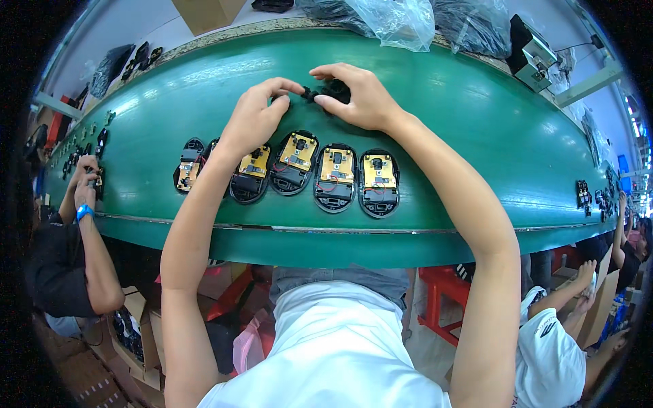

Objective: Assembling small electronic components into plastic housings on a production line.

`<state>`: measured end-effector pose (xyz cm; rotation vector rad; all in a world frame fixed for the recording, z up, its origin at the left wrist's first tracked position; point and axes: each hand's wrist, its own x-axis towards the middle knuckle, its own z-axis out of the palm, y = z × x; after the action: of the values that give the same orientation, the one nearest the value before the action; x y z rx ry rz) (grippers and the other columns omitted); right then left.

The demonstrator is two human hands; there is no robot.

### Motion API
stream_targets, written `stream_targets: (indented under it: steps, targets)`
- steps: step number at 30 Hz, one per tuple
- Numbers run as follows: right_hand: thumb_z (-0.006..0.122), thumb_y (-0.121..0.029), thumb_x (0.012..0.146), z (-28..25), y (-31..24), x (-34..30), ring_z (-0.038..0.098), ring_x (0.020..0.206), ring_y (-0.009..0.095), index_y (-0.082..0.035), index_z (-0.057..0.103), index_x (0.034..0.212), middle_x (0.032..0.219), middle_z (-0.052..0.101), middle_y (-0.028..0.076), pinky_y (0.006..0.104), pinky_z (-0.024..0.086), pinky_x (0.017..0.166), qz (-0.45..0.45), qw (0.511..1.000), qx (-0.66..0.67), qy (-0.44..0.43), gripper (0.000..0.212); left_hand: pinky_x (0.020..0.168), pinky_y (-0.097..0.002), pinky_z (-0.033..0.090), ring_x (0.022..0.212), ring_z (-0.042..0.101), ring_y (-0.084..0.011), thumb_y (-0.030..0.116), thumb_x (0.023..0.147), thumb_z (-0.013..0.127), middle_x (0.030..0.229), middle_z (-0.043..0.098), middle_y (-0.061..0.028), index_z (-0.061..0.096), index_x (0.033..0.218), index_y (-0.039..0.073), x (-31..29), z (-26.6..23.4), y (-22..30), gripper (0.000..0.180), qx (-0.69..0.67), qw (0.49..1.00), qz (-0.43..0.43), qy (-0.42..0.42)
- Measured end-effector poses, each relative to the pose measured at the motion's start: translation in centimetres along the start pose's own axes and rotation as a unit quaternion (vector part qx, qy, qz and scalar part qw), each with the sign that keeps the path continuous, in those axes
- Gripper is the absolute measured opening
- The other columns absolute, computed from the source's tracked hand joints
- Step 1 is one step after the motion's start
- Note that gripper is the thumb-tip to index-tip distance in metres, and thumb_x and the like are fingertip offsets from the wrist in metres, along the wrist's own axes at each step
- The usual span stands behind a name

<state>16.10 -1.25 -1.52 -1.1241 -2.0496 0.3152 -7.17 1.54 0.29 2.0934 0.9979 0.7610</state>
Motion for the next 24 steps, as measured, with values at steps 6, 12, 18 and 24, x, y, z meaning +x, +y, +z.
stream_targets:
  steps: [6,12,18,24]
  targets:
    - [0.072,-0.021,0.090,-3.6,0.3,-3.1,0.068,0.108,0.026,-0.008,0.070,0.120,0.121,0.070,0.013,0.0373,0.054,0.092,0.064,0.995,-0.048,0.063,0.033,0.094,-0.0416,0.051,0.102,0.066,-0.0354,0.003,0.093,0.056,0.113,0.070,-0.0163,0.067,0.107,-0.001,-1.3,0.1,-0.8,0.018,0.104,0.988,0.114,0.021]
    - [0.073,-0.016,0.088,-5.0,-1.9,-5.7,0.070,0.086,0.019,-0.011,0.072,0.116,0.106,0.071,0.007,0.0344,0.055,0.075,0.170,0.983,-0.059,0.040,0.028,0.099,-0.0435,0.049,0.114,0.062,-0.0357,0.003,0.091,0.059,0.117,0.067,-0.0144,0.066,0.106,0.001,-2.2,0.7,-0.5,0.016,0.137,0.971,0.194,0.021]
    - [0.076,-0.013,0.087,-2.8,-1.7,-5.2,0.063,0.071,0.020,-0.012,0.073,0.108,0.082,0.063,0.005,0.0340,0.053,0.066,0.073,0.984,-0.164,0.006,0.021,0.096,-0.0432,0.050,0.111,0.063,-0.0345,0.002,0.088,0.064,0.115,0.068,-0.0137,0.067,0.102,0.002,-2.4,1.3,0.8,0.015,0.142,0.954,0.260,0.040]
    - [0.074,-0.014,0.092,-4.6,-2.5,-6.2,0.065,0.071,0.012,-0.006,0.074,0.103,0.080,0.067,0.004,0.0277,0.052,0.062,0.159,0.987,-0.003,0.021,0.014,0.086,-0.0407,0.054,0.097,0.067,-0.0327,-0.001,0.087,0.066,0.101,0.071,-0.0127,0.069,0.097,0.001,-2.8,1.3,2.2,0.011,0.110,0.952,0.282,0.039]
